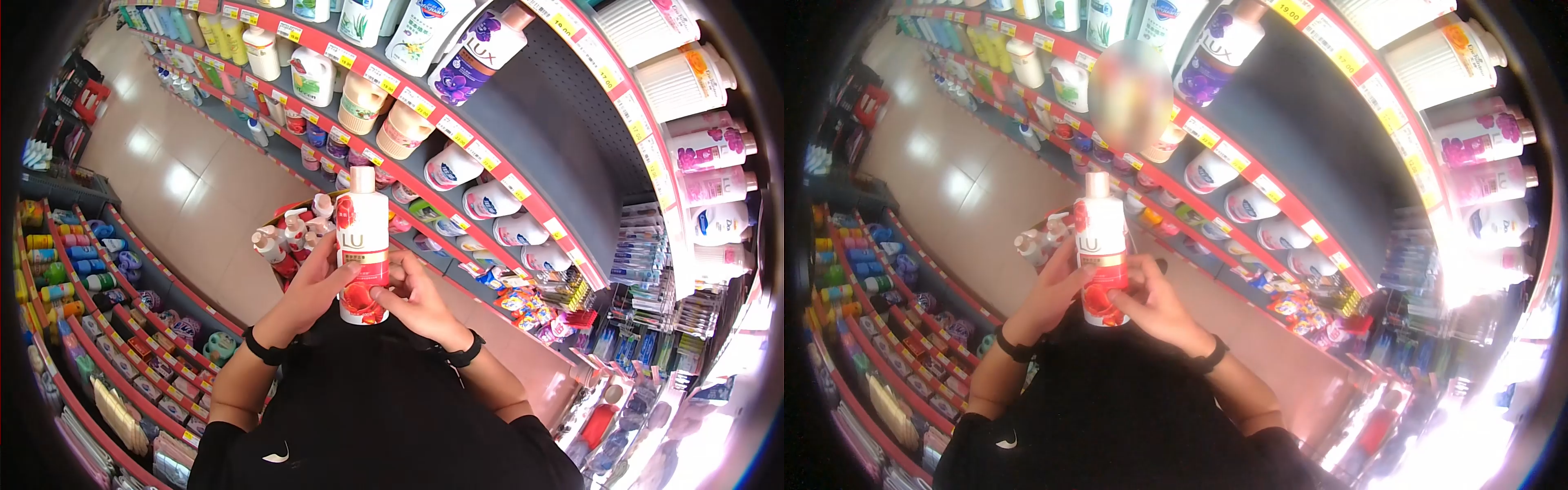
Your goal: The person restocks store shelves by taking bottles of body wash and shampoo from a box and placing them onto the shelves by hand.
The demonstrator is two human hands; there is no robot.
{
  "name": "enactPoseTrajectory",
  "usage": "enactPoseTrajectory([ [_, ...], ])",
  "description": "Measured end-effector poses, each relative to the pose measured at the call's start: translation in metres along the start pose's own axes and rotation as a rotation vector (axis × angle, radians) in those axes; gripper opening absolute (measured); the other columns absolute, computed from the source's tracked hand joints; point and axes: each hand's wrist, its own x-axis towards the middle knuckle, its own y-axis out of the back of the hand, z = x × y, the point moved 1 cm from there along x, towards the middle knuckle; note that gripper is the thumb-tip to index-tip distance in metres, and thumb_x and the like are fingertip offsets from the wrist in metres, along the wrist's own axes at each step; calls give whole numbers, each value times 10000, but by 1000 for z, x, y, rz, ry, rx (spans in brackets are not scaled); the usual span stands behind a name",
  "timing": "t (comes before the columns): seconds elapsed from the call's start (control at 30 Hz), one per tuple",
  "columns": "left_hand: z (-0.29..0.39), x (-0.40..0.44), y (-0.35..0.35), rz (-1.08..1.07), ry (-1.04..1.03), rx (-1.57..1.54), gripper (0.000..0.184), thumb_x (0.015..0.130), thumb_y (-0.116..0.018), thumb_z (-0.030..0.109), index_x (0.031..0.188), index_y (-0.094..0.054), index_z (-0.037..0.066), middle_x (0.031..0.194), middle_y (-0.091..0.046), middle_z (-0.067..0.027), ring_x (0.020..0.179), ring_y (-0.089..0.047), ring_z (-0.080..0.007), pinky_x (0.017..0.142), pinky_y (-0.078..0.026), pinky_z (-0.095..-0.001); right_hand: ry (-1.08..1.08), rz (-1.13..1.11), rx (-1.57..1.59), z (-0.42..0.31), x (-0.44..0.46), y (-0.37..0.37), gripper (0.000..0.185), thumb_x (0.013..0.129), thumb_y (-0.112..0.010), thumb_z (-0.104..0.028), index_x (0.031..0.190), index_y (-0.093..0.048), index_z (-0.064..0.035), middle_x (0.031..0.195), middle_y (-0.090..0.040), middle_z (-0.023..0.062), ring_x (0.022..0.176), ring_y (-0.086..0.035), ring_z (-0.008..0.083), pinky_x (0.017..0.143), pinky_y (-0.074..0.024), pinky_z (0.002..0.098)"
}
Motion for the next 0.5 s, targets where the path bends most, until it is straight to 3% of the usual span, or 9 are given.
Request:
enactPoseTrajectory([
  [0.5,-5,-7,2,19,1,27,550,1031,-587,94,1526,-354,36,1425,-543,-99,1334,-521,-175,1131,-420,-375,-7,-16,21,4,-4,-4,429,997,-651,-43,1352,-409,-37,1254,-683,103,1134,-640,153,947,-504,338],
])
